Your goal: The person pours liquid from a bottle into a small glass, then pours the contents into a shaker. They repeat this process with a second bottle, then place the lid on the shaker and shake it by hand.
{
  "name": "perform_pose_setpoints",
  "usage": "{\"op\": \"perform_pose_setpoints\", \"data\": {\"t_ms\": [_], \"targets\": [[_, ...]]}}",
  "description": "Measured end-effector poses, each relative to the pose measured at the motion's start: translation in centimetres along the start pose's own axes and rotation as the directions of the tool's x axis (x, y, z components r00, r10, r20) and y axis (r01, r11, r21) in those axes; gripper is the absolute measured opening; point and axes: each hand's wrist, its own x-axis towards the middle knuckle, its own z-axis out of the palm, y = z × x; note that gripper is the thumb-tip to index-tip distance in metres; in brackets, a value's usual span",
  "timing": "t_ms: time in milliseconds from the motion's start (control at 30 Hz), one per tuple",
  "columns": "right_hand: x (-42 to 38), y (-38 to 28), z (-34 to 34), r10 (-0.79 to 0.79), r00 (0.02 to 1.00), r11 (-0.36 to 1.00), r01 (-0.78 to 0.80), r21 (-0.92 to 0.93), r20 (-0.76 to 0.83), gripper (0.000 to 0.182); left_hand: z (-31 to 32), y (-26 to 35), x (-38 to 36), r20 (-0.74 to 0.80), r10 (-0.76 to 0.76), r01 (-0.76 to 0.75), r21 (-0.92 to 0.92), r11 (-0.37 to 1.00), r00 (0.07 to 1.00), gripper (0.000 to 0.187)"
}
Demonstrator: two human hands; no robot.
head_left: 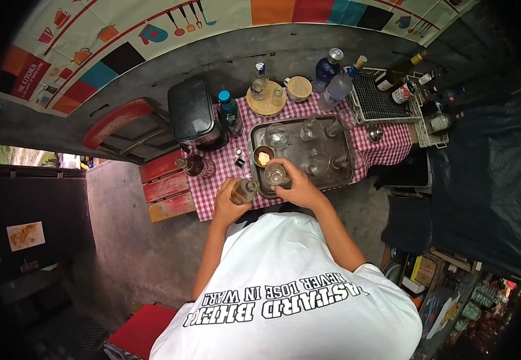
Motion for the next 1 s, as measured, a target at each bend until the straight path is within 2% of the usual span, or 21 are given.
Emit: {"op": "perform_pose_setpoints", "data": {"t_ms": [33, 67, 100, 167, 267, 367, 400, 433, 500, 633, 900, 1000], "targets": [[0.0, 0.0, -0.7, -0.039, 0.999, 0.998, 0.041, -0.048, 0.026, 0.057, 0.2, 0.9, 0.2, 0.034, -0.031, 0.03, 0.019, 0.999, 0.999, 0.051], [0.0, -0.1, -1.3, -0.077, 0.996, 0.992, 0.082, -0.095, 0.054, 0.059, 0.4, 1.1, 0.4, 0.037, 0.007, -0.008, 0.026, 1.0, 0.999, 0.049], [-0.1, -0.2, -1.8, -0.081, 0.995, 0.992, 0.087, -0.092, 0.065, 0.059, 0.4, 1.8, 0.5, 0.027, 0.001, -0.002, 0.031, 1.0, 1.0, 0.049], [-0.3, -0.4, -2.8, -0.086, 0.992, 0.989, 0.097, -0.116, 0.092, 0.059, 0.2, 3.8, 0.8, 0.1, -0.017, 0.008, 0.091, 0.996, 0.995, 0.049], [-0.6, -0.6, -4.1, -0.138, 0.982, 0.982, 0.152, -0.112, 0.127, 0.059, 0.5, 4.1, 0.7, 0.12, 0.03, -0.045, 0.125, 0.991, 0.992, 0.05], [-1.0, -0.9, -5.3, -0.123, 0.977, 0.987, 0.139, -0.08, 0.172, 0.058, 0.7, 5.3, 0.5, 0.147, -0.016, -0.009, 0.17, 0.985, 0.989, 0.056], [-1.1, -0.8, -5.6, -0.126, 0.975, 0.987, 0.142, -0.078, 0.183, 0.058, 0.7, 5.7, 0.5, 0.143, 0.02, -0.054, 0.233, 0.971, 0.989, 0.058], [-1.2, -0.7, -5.9, -0.14, 0.971, 0.984, 0.157, -0.078, 0.196, 0.058, 0.7, 6.3, 0.6, 0.133, 0.015, -0.046, 0.236, 0.971, 0.991, 0.058], [-1.4, -0.7, -6.6, -0.156, 0.963, 0.982, 0.176, -0.073, 0.218, 0.058, 0.7, 7.9, 0.8, 0.218, -0.059, -0.001, 0.264, 0.964, 0.974, 0.055], [-1.9, -0.8, -7.9, -0.189, 0.951, 0.969, 0.222, -0.111, 0.245, 0.058, 0.9, 9.5, 1.0, 0.244, -0.145, 0.07, 0.294, 0.953, 0.959, 0.051], [-3.4, -0.9, -10.1, -0.194, 0.949, 0.968, 0.226, -0.109, 0.25, 0.058, 1.4, 11.9, 1.7, 0.299, -0.106, -0.014, 0.374, 0.927, 0.948, 0.049], [-3.8, -0.7, -10.7, -0.259, 0.939, 0.939, 0.3, -0.169, 0.228, 0.057, 1.7, 12.9, 2.0, 0.307, -0.12, -0.014, 0.402, 0.916, 0.944, 0.049]]}}
